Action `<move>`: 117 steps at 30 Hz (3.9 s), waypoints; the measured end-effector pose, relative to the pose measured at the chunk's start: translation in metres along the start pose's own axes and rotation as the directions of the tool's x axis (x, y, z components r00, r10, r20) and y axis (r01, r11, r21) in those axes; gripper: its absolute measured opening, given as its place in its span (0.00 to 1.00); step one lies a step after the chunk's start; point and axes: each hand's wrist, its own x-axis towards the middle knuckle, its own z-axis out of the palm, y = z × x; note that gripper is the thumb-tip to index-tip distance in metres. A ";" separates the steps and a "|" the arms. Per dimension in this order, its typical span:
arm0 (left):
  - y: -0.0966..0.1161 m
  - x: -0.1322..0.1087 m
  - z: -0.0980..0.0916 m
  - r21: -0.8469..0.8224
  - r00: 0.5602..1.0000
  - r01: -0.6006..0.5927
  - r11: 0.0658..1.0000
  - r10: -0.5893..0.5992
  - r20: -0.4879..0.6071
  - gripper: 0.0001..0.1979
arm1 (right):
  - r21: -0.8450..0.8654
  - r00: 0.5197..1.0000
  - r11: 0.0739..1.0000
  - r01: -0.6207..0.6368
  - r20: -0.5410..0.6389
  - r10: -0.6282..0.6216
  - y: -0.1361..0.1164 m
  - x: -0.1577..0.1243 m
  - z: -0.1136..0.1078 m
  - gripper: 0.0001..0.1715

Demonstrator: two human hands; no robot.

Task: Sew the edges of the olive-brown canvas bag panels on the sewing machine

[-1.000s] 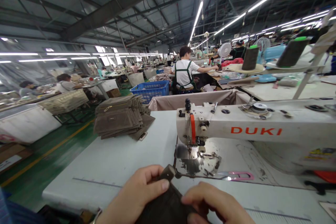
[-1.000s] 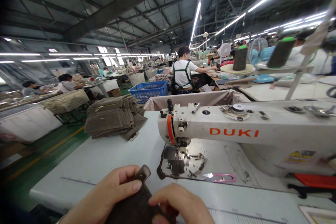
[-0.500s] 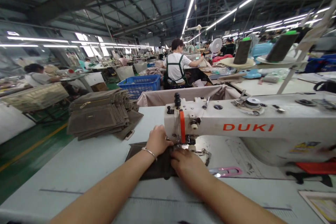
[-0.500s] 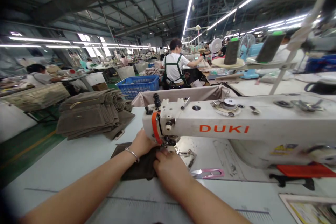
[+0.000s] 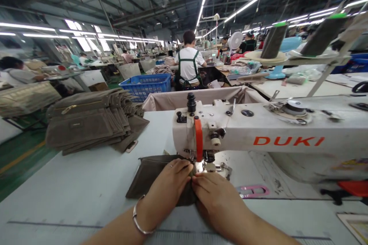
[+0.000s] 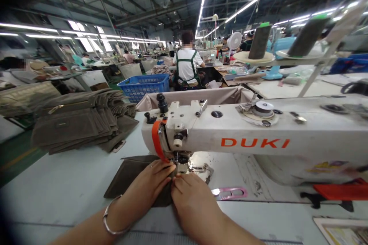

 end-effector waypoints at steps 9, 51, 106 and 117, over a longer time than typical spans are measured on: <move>-0.002 -0.001 0.002 0.014 1.000 -0.016 1.000 0.016 0.007 0.18 | 0.021 0.990 0.999 0.029 -0.137 -0.026 -0.002 -0.001 -0.001 0.15; -0.005 -0.025 -0.008 -0.166 0.983 -0.184 0.969 0.180 -0.038 0.23 | 0.068 0.903 0.945 -0.321 0.323 0.283 0.035 -0.006 -0.078 0.25; -0.007 -0.014 0.003 -0.084 0.941 -0.261 0.962 0.233 -0.246 0.09 | 0.356 0.994 0.933 -0.045 0.111 0.006 0.019 -0.008 -0.049 0.17; -0.002 -0.009 0.001 -0.092 0.937 -0.273 0.958 0.243 -0.250 0.11 | 0.315 0.980 0.944 -0.098 0.195 0.036 0.017 -0.007 -0.042 0.16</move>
